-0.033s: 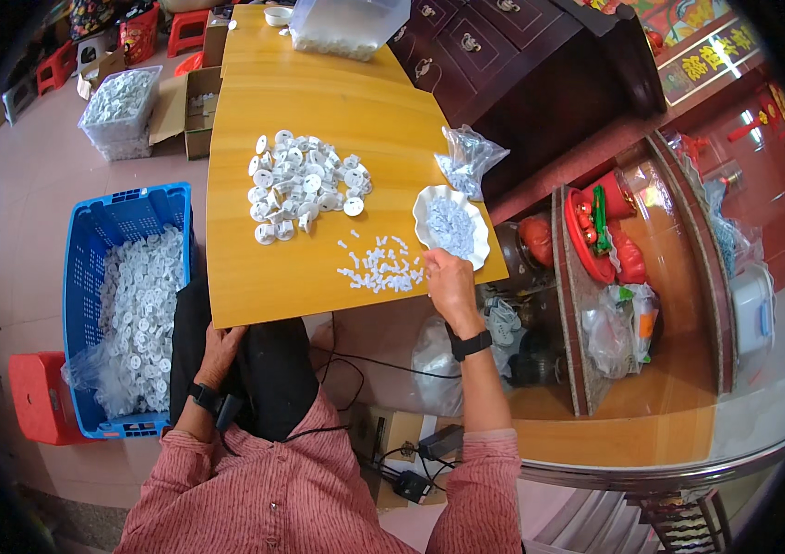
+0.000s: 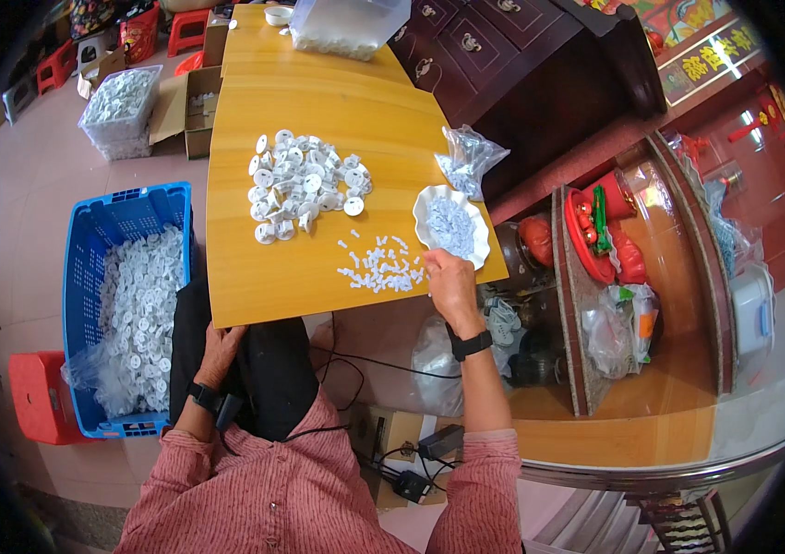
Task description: The recorder is assembling small plastic and metal components at a table.
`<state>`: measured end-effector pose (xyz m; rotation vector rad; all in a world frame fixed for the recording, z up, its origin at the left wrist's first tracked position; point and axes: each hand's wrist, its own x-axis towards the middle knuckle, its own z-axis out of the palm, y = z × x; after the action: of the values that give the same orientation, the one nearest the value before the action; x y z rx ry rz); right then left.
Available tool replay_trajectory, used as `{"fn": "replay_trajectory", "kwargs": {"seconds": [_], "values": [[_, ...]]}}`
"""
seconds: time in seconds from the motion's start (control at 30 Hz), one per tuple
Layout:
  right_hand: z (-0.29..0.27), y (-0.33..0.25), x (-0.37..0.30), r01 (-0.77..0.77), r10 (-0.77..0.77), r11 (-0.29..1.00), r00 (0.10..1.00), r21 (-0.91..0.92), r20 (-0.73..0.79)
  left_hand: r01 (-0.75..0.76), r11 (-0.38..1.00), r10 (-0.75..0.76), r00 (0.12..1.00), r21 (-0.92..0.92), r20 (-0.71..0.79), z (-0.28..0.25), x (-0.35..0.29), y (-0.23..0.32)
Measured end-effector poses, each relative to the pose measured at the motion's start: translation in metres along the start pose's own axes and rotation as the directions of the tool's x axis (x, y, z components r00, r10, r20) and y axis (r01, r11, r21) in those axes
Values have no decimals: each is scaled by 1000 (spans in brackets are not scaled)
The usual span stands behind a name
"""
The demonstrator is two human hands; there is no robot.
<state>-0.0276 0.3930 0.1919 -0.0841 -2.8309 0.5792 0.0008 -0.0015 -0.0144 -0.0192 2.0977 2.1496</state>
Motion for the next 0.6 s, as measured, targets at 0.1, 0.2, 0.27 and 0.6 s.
{"fn": "replay_trajectory", "kwargs": {"seconds": [0.1, 0.2, 0.27, 0.6], "values": [[1, 3, -1, -35, 35, 997, 999, 75, -10, -8, 1000, 8, 1000, 3, 1, 1, -1, 6], [-2, -2, -2, -38, 40, 994, 999, 103, -22, -12, 1000, 12, 1000, -10, 3, 0, -1, 1], [-10, -4, -4, -42, 42, 998, 999, 43, -9, -46, 999, 46, 999, -12, -17, 3, -1, 4], [-21, -8, -23, 18, 34, 942, 988, -334, 149, -35, 999, 35, 999, -5, -42, 3, -1, 4]]}}
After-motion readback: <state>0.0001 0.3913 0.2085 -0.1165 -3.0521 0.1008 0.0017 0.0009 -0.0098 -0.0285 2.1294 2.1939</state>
